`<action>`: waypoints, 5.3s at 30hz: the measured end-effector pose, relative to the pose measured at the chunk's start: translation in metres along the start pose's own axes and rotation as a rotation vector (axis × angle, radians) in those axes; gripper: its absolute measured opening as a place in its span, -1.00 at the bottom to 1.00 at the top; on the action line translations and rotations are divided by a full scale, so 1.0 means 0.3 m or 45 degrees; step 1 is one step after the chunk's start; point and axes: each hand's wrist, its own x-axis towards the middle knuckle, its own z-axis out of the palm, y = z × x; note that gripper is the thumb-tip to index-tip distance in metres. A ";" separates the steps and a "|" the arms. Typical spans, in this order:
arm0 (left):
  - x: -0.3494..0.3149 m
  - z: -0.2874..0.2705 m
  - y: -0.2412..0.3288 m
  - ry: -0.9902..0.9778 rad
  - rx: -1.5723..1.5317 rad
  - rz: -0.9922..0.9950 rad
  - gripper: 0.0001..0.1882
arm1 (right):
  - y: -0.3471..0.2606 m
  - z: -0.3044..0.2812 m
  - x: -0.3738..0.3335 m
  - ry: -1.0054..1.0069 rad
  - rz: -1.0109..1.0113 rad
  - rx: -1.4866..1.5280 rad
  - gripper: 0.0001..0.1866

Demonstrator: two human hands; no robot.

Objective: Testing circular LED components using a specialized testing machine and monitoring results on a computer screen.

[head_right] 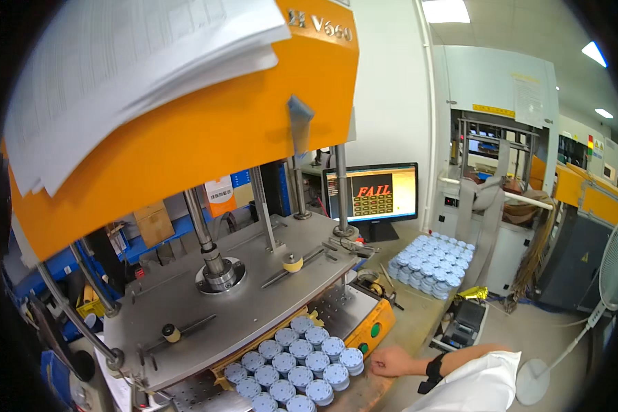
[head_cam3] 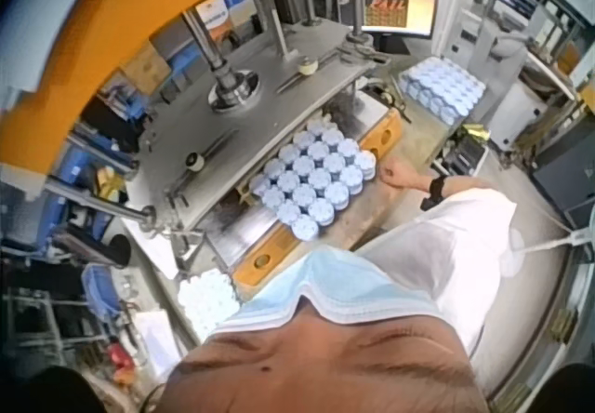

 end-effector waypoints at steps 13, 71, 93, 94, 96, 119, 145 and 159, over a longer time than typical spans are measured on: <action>-0.055 0.132 -0.087 0.291 -0.068 -0.294 -0.82 | 0.044 0.039 -0.003 0.145 -0.165 0.231 -0.66; -0.264 0.345 -0.027 0.275 -0.350 -0.271 -0.72 | -0.173 0.078 -0.102 0.439 -0.584 -0.208 -0.44; 0.098 0.429 -0.001 0.499 -0.113 -0.117 -0.71 | -0.213 0.102 -0.053 0.431 -0.453 -0.060 -0.33; 0.101 0.427 -0.010 0.497 -0.119 -0.119 -0.71 | -0.207 0.100 -0.050 0.427 -0.451 -0.065 -0.33; 0.101 0.421 -0.014 0.480 -0.179 -0.245 -0.74 | -0.186 0.095 -0.050 0.329 -0.454 -0.032 -0.36; 0.086 0.411 -0.166 0.551 -0.012 0.429 -0.74 | -0.161 0.120 -0.033 0.245 -0.514 -0.310 -0.38; 0.049 0.360 -0.146 0.468 -0.084 0.186 -0.88 | -0.228 0.040 0.006 0.061 -0.481 -0.081 -0.45; 0.073 0.394 0.019 0.418 -0.157 -0.012 -0.74 | -0.165 0.022 -0.044 0.032 -0.433 -0.086 -0.40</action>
